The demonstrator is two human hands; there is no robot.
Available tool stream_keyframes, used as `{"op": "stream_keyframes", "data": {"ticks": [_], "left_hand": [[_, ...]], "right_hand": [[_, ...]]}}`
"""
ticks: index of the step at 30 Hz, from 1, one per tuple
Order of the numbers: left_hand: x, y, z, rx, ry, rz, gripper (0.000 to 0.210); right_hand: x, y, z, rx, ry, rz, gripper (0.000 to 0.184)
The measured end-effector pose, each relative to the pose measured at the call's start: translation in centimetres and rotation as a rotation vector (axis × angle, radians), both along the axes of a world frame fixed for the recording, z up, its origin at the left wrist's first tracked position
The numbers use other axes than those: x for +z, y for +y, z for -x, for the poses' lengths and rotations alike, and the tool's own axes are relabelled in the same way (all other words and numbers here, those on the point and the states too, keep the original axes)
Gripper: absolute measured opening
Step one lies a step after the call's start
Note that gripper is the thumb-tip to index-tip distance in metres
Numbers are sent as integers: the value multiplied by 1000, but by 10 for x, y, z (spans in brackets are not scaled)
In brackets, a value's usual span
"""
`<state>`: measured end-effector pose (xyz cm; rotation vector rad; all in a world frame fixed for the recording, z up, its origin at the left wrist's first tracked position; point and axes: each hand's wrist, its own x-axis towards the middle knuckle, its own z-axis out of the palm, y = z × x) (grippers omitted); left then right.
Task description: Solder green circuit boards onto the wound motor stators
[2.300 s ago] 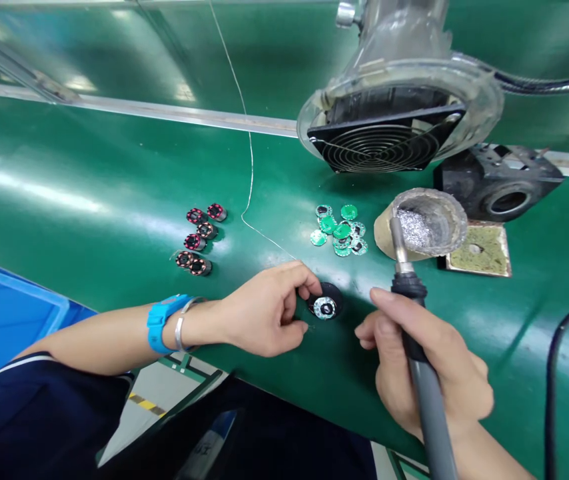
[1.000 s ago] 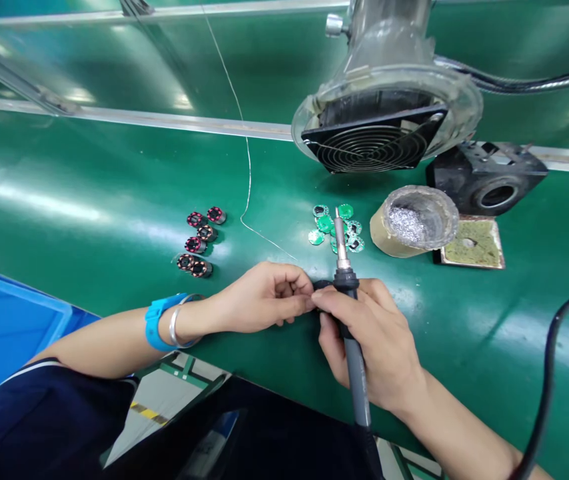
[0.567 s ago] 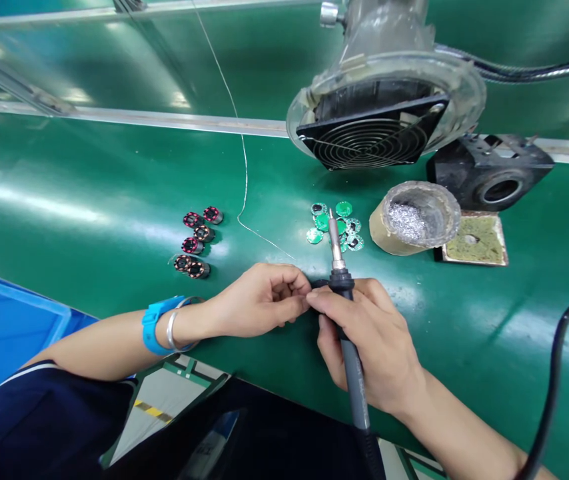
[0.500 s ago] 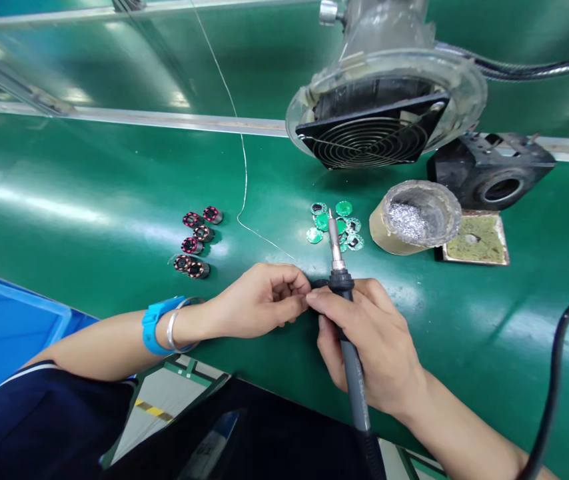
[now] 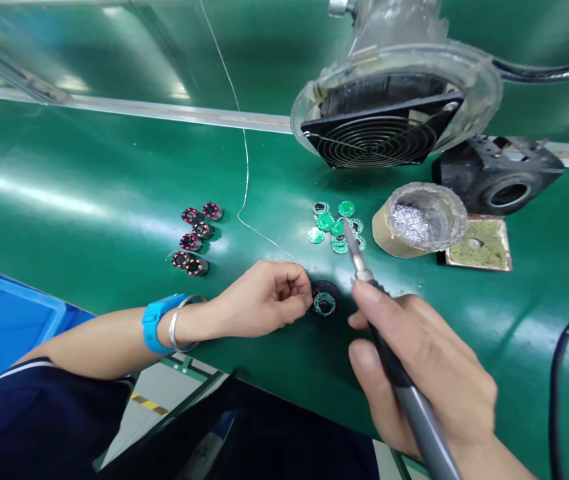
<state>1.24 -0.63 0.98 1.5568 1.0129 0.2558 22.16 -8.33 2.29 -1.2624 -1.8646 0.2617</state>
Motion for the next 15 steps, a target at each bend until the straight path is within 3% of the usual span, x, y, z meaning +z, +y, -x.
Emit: {"op": "stream_keyframes", "data": {"ticks": [4,7,9,15], "left_hand": [[-1,0,-1,14,-29,12,6],[-1,-1,-1,27,-35,29,6],[-1,-1,-1,26,-37,20,7],[-2,1,-1,11,-22,-6,7]], "right_hand": [[10,-6,-12,60,-19,110,39],[14,-8,-11,2,33,199,27],[16,-7,-6,-26,83,192,21],[22,-3,3,63,75,185,20]]}}
